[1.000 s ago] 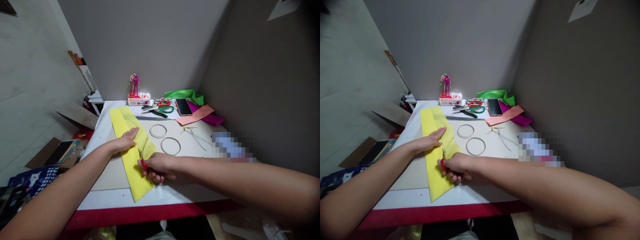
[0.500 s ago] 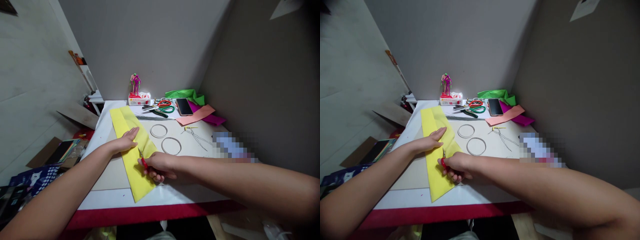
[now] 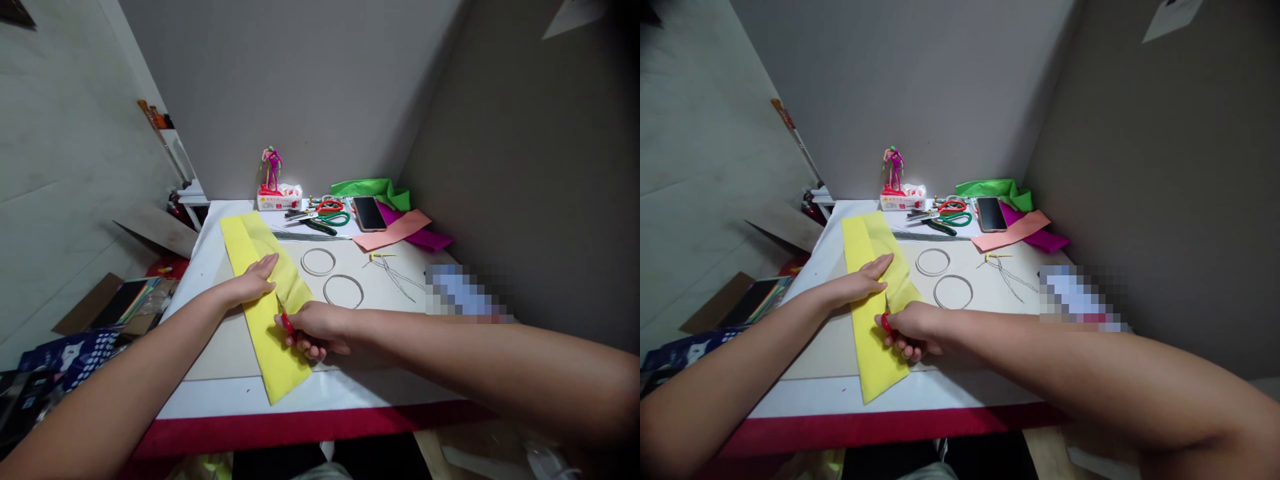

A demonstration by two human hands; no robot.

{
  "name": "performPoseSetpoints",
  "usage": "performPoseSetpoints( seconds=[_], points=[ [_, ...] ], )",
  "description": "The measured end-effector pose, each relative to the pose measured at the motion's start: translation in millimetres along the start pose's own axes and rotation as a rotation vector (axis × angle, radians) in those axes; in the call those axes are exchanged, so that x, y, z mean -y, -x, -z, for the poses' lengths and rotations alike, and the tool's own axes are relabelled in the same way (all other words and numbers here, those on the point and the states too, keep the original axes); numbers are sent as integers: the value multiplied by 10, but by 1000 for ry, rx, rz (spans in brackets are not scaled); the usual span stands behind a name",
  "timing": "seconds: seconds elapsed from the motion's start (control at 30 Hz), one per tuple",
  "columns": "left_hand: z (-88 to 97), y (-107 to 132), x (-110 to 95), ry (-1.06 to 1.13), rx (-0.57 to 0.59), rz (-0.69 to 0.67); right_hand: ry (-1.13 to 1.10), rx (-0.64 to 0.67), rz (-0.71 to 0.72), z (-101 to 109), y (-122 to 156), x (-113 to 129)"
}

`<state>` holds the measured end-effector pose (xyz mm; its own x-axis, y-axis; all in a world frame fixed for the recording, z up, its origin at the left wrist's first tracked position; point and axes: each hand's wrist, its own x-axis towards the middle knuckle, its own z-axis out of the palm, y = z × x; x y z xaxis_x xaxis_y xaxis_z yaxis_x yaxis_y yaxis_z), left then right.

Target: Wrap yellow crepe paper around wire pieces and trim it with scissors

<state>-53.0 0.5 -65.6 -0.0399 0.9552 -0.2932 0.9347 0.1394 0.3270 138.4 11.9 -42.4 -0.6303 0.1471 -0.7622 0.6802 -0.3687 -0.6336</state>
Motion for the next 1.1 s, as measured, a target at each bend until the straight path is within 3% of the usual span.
performPoseSetpoints(
  seconds=[0.83, 1.1],
  points=[
    [-28, 24, 96, 147, 20, -24, 2, 6, -5, 45, -163, 13],
    [12, -26, 156, 110, 42, -51, 21, 13, 19, 1, 109, -137]
  ],
)
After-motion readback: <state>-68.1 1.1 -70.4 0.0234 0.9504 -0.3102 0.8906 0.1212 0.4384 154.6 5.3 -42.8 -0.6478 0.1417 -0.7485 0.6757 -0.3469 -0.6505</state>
